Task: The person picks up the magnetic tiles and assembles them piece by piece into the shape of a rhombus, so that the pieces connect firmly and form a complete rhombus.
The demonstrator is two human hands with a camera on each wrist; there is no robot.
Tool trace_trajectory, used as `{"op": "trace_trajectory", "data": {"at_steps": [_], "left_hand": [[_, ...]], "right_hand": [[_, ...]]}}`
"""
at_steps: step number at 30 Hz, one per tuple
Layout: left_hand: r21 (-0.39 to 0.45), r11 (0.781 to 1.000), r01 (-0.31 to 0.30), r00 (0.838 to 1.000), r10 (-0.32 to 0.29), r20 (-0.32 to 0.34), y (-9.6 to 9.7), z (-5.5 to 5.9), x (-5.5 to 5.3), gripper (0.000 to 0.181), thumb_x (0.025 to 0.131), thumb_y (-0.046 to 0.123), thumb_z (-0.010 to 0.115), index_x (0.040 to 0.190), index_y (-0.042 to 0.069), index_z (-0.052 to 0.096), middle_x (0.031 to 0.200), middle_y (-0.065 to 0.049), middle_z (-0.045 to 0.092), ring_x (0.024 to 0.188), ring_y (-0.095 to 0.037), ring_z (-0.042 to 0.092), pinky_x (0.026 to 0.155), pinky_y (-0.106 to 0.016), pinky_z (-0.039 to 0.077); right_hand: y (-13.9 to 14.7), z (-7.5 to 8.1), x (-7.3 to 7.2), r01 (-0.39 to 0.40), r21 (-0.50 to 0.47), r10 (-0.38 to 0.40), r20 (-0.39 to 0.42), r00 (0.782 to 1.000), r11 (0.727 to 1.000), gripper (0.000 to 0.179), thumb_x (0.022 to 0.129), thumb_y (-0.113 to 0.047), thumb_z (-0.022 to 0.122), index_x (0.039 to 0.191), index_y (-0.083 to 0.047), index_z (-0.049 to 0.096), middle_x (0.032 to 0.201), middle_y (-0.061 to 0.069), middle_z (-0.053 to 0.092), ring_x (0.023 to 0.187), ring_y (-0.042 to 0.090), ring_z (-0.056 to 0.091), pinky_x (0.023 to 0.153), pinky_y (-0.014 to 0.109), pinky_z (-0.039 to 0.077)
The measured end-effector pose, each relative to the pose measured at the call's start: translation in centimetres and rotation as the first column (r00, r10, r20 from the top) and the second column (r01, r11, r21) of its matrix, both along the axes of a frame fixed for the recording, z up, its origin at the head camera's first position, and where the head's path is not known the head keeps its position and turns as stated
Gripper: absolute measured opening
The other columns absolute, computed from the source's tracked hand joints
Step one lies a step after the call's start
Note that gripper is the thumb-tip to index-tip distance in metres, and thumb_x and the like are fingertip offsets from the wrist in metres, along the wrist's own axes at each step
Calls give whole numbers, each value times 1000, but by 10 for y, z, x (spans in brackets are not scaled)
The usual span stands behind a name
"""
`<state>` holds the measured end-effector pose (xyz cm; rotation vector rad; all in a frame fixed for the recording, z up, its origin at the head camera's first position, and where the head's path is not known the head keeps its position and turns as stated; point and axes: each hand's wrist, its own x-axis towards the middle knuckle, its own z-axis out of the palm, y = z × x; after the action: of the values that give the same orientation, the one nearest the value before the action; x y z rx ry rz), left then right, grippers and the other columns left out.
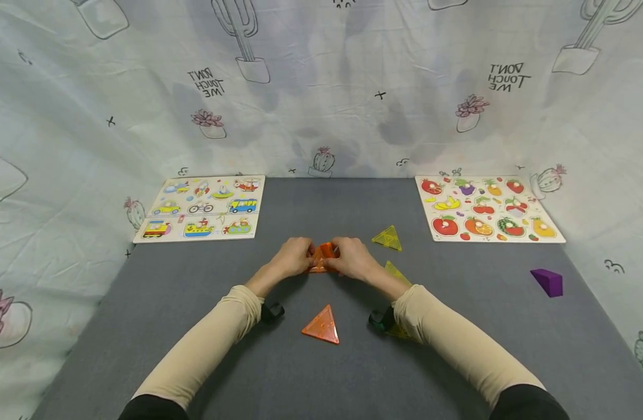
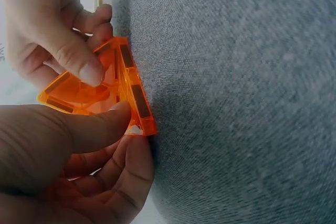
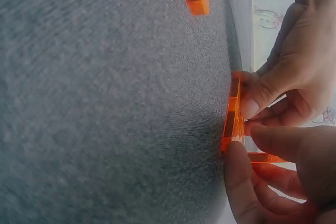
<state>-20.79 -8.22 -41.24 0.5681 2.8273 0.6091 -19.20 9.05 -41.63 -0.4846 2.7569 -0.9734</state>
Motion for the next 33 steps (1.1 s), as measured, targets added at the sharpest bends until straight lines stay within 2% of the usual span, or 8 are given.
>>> {"op": "trace_trajectory", "data": {"at_steps": [4,8,16,20,23,27,30,33], "left_hand": [[9,1000,-6,1000,6,11,-1,1,1,13,84,10,75,91,0,69,78,-8,67,67,-16,57,63,-29,47],[9,1000,-21,1000,20,4,-1,2,2,14,84,10,75,91,0,69,78,-8,67,67,-17,58,63,-29,48],[21,1000,-4,1000,4,-12,-3,0,4,10,80,-1,68,91,-1,68,79,-10,66,66,-18,56,61,-29,46],[34,999,-3,1000,4,-9,-4,-1,5,12,82,2,71,92,-1,68,79,-9,66,67,-18,56,62,-29,46],[34,999,-7,1000,7,-1,-3,-1,4,15,83,8,74,93,0,68,78,-8,66,67,-17,57,63,-29,47],[21,1000,1,1000,-1,-6,0,-1,5,18,84,11,75,95,-1,67,79,-9,66,69,-18,58,64,-31,49],[18,1000,-4,997,5,-72,1,2,12,17,85,12,73,94,0,65,79,-8,63,69,-19,56,65,-34,48],[11,1000,7,992,-5,-128,1,9,31,16,87,17,71,86,5,60,74,-6,57,64,-18,52,58,-34,43]], "right_hand": [[2,0,2,-37,76,41,-43,998,996,24,87,-14,72,107,-1,67,89,14,71,53,10,61,49,22,49],[1,3,5,-73,170,96,-128,987,983,18,85,-13,74,99,-2,68,81,10,69,59,16,60,53,27,48],[2,3,5,-163,172,186,-128,974,972,27,87,-14,74,111,-3,68,91,12,72,66,16,62,56,26,49],[2,2,5,-137,175,165,-156,974,975,4,85,-8,68,87,-4,68,70,5,63,54,11,47,48,22,36],[3,1,7,-90,195,128,-189,974,977,17,81,-6,67,69,-10,56,59,0,47,51,11,38,47,23,28],[5,-1,8,-59,204,100,-197,975,977,23,79,-8,68,66,-12,51,59,-3,40,52,12,37,48,24,28],[8,-1,8,-64,190,100,-184,978,980,18,79,-7,69,68,-11,55,60,-1,45,52,13,39,48,25,30],[10,0,6,-86,182,115,-154,981,979,12,82,-7,68,72,-9,60,61,1,51,52,12,41,49,24,32]]}}
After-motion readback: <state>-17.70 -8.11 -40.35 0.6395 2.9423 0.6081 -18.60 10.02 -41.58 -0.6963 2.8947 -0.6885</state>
